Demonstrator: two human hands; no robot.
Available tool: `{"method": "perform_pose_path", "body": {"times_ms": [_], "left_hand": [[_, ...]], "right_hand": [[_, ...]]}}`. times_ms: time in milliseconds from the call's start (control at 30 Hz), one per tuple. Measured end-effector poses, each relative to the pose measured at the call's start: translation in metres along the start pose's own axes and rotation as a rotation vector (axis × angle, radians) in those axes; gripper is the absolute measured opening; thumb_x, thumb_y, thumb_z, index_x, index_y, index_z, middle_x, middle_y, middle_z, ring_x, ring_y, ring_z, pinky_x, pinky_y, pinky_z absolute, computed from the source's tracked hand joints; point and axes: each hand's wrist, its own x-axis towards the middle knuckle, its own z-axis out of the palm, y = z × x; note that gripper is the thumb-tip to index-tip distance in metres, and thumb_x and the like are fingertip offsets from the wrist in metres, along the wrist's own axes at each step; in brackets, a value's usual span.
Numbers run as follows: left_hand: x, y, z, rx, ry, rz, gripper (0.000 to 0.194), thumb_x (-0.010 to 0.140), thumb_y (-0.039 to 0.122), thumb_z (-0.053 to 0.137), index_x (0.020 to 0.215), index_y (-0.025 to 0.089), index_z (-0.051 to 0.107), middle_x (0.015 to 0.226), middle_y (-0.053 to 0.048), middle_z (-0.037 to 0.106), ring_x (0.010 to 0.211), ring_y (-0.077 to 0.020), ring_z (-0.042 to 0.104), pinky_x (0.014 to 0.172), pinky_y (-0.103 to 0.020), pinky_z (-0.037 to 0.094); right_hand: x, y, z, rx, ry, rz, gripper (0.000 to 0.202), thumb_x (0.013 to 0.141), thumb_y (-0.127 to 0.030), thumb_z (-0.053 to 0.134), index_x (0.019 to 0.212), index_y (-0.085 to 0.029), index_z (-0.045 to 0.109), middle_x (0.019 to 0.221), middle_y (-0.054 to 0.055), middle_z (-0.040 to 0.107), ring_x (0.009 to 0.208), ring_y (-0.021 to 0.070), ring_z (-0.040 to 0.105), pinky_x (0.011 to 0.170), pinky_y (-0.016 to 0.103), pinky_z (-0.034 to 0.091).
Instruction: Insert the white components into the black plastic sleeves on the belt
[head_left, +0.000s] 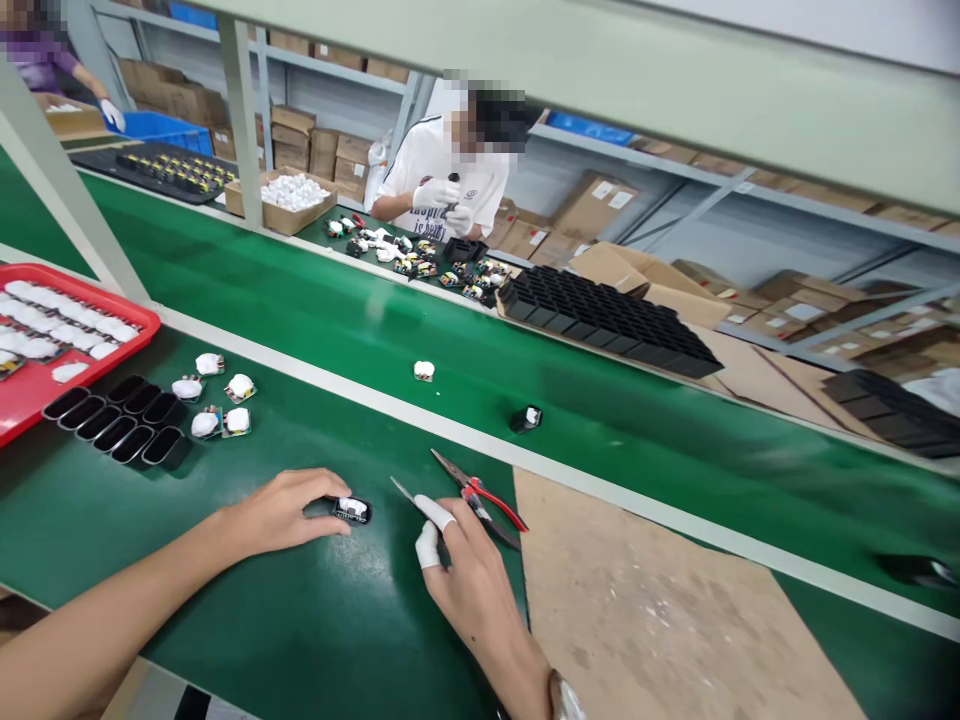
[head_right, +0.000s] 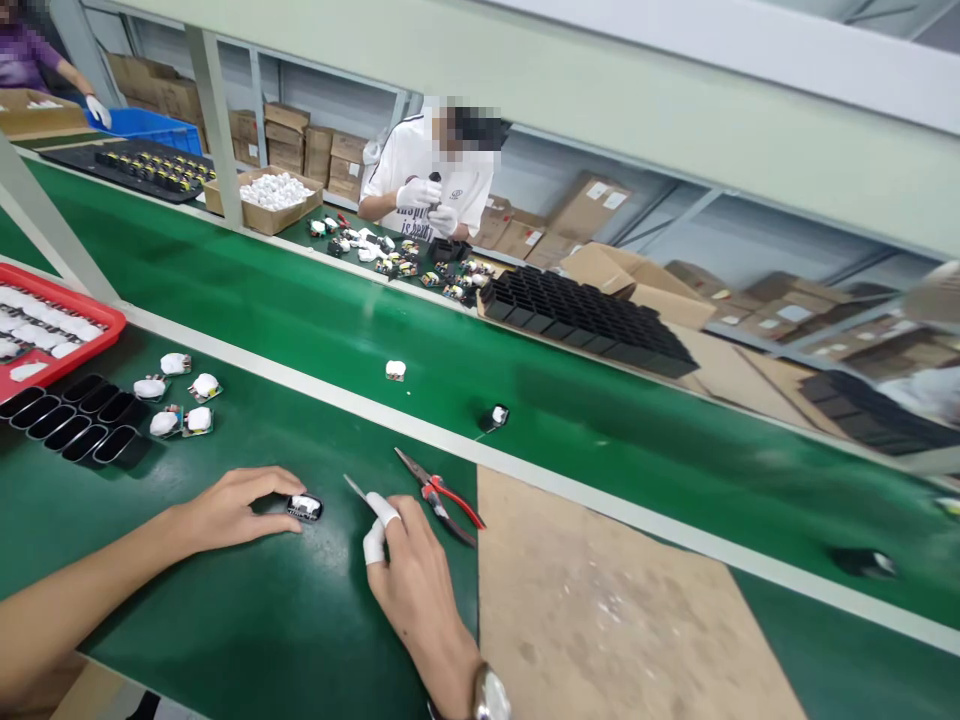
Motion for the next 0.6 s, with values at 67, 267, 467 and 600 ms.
{"method": "perform_pose_path", "body": {"times_ms": [67,267,467,600], "left_hand": [[0.0,-0.002,0.001,0.046,0.068,0.158,0.027,0.097,0.031,0.076,0.121,0.019,0.069,0.116,-0.009,0.079,0.101,-0.0214,0.079,0.092,-0.028,0.063],[-0.002,-0.002,0.005,0.128,0.095,0.21,0.019,0.1,0.023,0.072,0.118,0.018,0.071,0.123,-0.011,0.077,0.105,-0.0207,0.079,0.098,-0.028,0.063],[-0.004,0.002,0.002,-0.009,0.008,-0.132,0.035,0.095,0.029,0.077,0.127,0.025,0.065,0.122,-0.005,0.077,0.105,-0.0212,0.078,0.093,-0.032,0.065],[-0.003,0.003,-0.003,0.001,0.013,-0.001,0.036,0.097,0.029,0.075,0.132,0.026,0.066,0.131,-0.009,0.073,0.115,-0.0246,0.074,0.101,-0.036,0.061]], "right_hand": [[0.006,-0.012,-0.006,0.047,-0.012,-0.017,0.039,0.101,-0.009,0.046,0.137,-0.016,0.056,0.109,0.01,0.064,0.092,0.0208,0.067,0.074,0.032,0.058],[0.011,-0.025,-0.014,0.015,-0.037,-0.048,0.037,0.101,-0.008,0.042,0.133,-0.015,0.059,0.109,0.011,0.064,0.087,0.0197,0.067,0.065,0.029,0.055],[-0.002,0.006,0.002,-0.198,-0.031,0.005,0.033,0.101,-0.012,0.043,0.128,-0.013,0.062,0.108,0.012,0.065,0.089,0.0229,0.068,0.065,0.032,0.059],[-0.01,0.028,0.008,-0.271,-0.021,0.045,0.037,0.094,-0.007,0.042,0.122,-0.011,0.066,0.105,0.017,0.065,0.097,0.0305,0.067,0.075,0.043,0.062]]}}
